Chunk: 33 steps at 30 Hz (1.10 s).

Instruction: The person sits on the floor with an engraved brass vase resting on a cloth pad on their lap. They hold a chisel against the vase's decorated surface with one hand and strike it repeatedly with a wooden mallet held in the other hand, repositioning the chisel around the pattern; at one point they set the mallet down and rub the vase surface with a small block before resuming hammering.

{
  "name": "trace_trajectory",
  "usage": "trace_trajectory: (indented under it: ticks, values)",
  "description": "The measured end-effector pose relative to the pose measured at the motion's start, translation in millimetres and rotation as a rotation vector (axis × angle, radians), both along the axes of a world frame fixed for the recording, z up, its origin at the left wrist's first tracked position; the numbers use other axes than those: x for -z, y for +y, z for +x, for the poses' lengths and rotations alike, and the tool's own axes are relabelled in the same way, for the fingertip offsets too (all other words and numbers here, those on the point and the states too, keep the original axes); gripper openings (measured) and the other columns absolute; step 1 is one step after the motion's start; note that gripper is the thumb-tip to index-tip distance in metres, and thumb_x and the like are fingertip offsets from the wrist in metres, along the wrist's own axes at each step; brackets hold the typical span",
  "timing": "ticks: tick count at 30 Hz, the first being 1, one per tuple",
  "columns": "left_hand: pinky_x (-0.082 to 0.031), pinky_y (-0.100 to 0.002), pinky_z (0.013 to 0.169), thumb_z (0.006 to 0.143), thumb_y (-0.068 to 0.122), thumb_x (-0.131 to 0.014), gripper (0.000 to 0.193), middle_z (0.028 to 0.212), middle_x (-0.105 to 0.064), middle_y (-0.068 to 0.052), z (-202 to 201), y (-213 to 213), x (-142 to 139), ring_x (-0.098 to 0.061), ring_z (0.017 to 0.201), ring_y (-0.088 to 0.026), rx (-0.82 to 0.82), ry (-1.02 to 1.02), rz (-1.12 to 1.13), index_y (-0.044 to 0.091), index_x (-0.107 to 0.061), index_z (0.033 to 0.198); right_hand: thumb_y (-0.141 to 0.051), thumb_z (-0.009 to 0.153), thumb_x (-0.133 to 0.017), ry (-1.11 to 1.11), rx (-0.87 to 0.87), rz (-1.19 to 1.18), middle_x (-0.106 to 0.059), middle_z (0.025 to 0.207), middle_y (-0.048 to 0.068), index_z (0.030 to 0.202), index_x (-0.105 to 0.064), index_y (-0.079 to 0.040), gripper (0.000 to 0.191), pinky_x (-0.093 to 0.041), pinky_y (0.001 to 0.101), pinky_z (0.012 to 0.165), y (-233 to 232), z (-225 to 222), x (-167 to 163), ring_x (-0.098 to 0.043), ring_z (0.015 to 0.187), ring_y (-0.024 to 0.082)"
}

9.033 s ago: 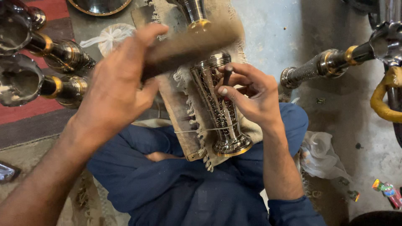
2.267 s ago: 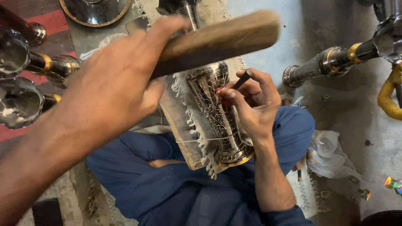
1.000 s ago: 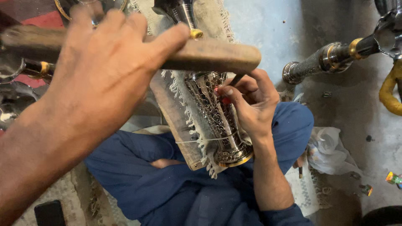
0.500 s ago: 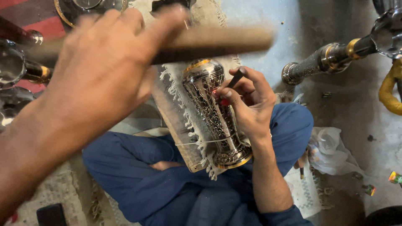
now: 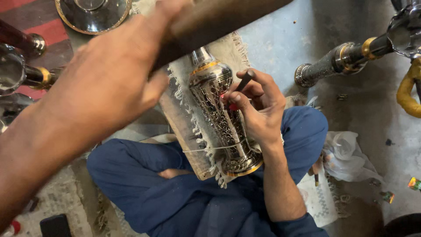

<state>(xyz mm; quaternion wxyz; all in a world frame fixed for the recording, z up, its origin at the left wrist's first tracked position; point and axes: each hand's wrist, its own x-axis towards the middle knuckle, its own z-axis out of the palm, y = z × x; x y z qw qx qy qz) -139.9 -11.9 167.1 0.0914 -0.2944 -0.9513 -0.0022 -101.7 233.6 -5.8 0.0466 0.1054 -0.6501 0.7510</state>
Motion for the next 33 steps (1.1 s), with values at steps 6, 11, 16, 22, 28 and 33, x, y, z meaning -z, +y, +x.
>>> trace_trajectory:
  ticks: [6, 11, 16, 22, 28, 33]
  values:
    - [-0.049, -0.051, 0.085, 0.085, 0.007, -0.069, 0.066, 0.102, -0.064, -0.017, -3.1, -10.5, 8.3, -0.064, 0.094, -0.039, 0.073, -0.035, 0.157, 0.011, -0.048, 0.148, 0.001, 0.103, -0.070, -0.033, 0.015, 0.029, -0.073, 0.103, 0.010, 0.139, -0.054, -0.002, 0.040, -0.060, 0.0257, 0.079, 0.3, -0.4, -0.3, -0.073, 0.093, 0.015]
    - [-0.048, -0.053, 0.090, 0.091, 0.004, -0.066, 0.060, 0.098, -0.064, -0.015, -3.0, -13.0, 12.8, -0.065, 0.093, -0.037, 0.036, 0.006, 0.064, 0.017, -0.050, 0.148, 0.002, 0.103, -0.070, -0.026, -0.006, -0.005, -0.072, 0.104, 0.010, 0.139, -0.055, -0.001, 0.039, -0.060, 0.0265, 0.081, 0.0, -0.8, 0.9, -0.072, 0.093, 0.016]
    - [-0.048, -0.054, 0.093, 0.093, 0.000, -0.066, 0.058, 0.098, -0.067, -0.015, -5.4, -9.3, 4.3, -0.069, 0.098, -0.034, 0.080, 0.121, -0.117, 0.021, -0.054, 0.145, 0.003, 0.104, -0.069, 0.013, -0.035, -0.037, -0.071, 0.107, 0.010, 0.139, -0.054, 0.000, 0.039, -0.062, 0.0302, 0.088, 0.0, -2.6, 1.7, -0.072, 0.097, 0.017]
    - [-0.048, -0.052, 0.095, 0.084, 0.002, -0.070, 0.068, 0.102, -0.068, -0.018, -4.6, -2.7, 7.7, -0.068, 0.101, -0.035, 0.001, 0.081, -0.173, 0.021, -0.055, 0.148, 0.006, 0.105, -0.067, 0.000, -0.015, 0.008, -0.072, 0.102, 0.013, 0.138, -0.055, 0.000, 0.035, -0.062, 0.0318, 0.085, 1.5, -1.5, 3.7, -0.073, 0.092, 0.018]
    - [-0.050, -0.054, 0.090, 0.082, -0.004, -0.065, 0.069, 0.122, -0.064, -0.025, 19.2, -26.8, 33.4, -0.063, 0.112, -0.047, 0.039, -0.184, 0.532, 0.010, -0.042, 0.146, -0.003, 0.104, -0.069, -0.202, -0.011, -0.488, -0.070, 0.097, 0.012, 0.137, -0.052, -0.003, 0.038, -0.064, 0.0362, 0.084, 12.2, -11.2, 12.6, -0.072, 0.090, 0.021]
    - [-0.055, -0.037, 0.097, 0.096, -0.007, -0.065, 0.067, 0.114, -0.060, -0.010, 81.1, -5.0, 99.4, -0.063, 0.105, -0.022, -0.245, -0.449, 1.383, 0.002, -0.033, 0.154, -0.007, 0.106, -0.071, -0.022, -0.249, -0.273, -0.071, 0.098, 0.013, 0.137, -0.055, -0.002, 0.034, -0.063, 0.0341, 0.085, 34.8, -31.1, -2.0, -0.074, 0.095, 0.021]
